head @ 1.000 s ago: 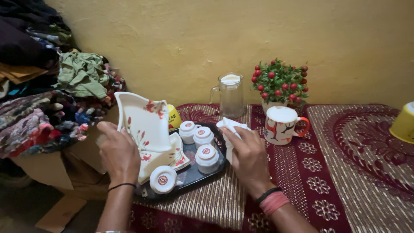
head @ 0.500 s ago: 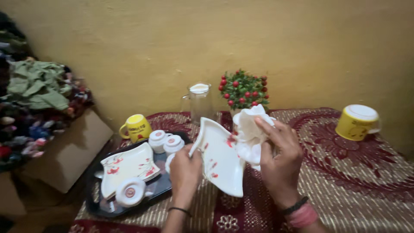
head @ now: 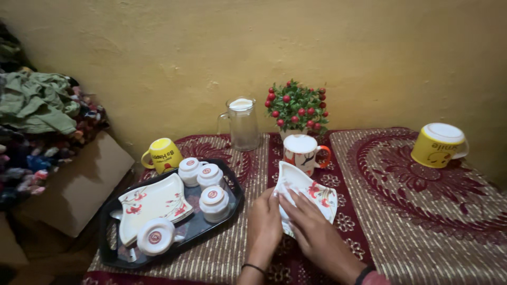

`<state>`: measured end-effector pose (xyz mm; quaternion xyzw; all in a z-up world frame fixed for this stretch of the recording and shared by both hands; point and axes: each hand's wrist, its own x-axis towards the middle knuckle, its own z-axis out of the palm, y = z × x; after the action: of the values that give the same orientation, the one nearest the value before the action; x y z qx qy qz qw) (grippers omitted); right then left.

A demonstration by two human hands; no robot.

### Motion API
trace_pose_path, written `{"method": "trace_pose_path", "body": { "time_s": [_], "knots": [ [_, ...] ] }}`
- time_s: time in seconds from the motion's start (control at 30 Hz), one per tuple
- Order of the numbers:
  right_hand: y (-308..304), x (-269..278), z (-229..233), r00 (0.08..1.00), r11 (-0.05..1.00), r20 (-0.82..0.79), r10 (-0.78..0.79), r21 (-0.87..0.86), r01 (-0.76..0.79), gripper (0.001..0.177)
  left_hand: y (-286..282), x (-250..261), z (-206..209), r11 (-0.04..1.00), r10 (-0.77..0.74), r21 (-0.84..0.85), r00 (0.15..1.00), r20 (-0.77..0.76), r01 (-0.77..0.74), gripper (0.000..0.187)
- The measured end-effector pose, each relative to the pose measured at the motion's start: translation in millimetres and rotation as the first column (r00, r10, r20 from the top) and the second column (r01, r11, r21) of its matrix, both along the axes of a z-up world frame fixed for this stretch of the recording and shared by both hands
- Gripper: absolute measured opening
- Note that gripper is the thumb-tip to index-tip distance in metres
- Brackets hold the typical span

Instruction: The person wipes a yellow mug with a white cloth, rotating it to clean the exterior and interior. The person then wipes a second yellow mug and a white ceramic dish, placing each item on the table after cleaning.

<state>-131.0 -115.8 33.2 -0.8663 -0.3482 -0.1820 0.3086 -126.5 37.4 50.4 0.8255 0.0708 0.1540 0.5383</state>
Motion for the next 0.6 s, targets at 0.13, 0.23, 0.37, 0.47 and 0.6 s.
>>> {"method": "trace_pose_path", "body": {
  "time_s": [0.13,0.23,0.37,0.47,0.6],
  "knots": [
    [-17.7,15.8,10.9,0.922,0.951,0.262,-0.285,-0.045,0.307,0.060,-4.7,-3.4,7.3,0.995,-0.087,-0.076,0.960,-0.267,0.069,0.041],
    [-16.9,8.3,13.8,0.938,0.912,-0.122,-0.324,0.222,0.344,0.051,-17.6,-12.0,3.4,0.989,-0.127,-0.107,0.954,-0.270,0.101,0.041],
    [-11.6,-7.3,8.5,0.995,0.987,-0.033,-0.093,0.125,0.097,0.053,-19.3,-0.7,-8.3,0.980,-0.087,-0.190,0.988,-0.130,0.062,0.040],
    [-22.0,-2.9,14.0,0.954,0.987,0.262,-0.147,-0.023,0.159,0.058,-11.5,-0.3,-13.1,0.979,-0.074,-0.198,0.994,-0.084,0.057,0.041],
    [-22.2,-0.6,12.2,0.954,0.970,0.178,-0.244,0.027,0.243,0.057,-18.6,-1.7,-14.1,0.987,-0.098,-0.138,0.988,-0.122,0.081,0.039]
  ]
}}
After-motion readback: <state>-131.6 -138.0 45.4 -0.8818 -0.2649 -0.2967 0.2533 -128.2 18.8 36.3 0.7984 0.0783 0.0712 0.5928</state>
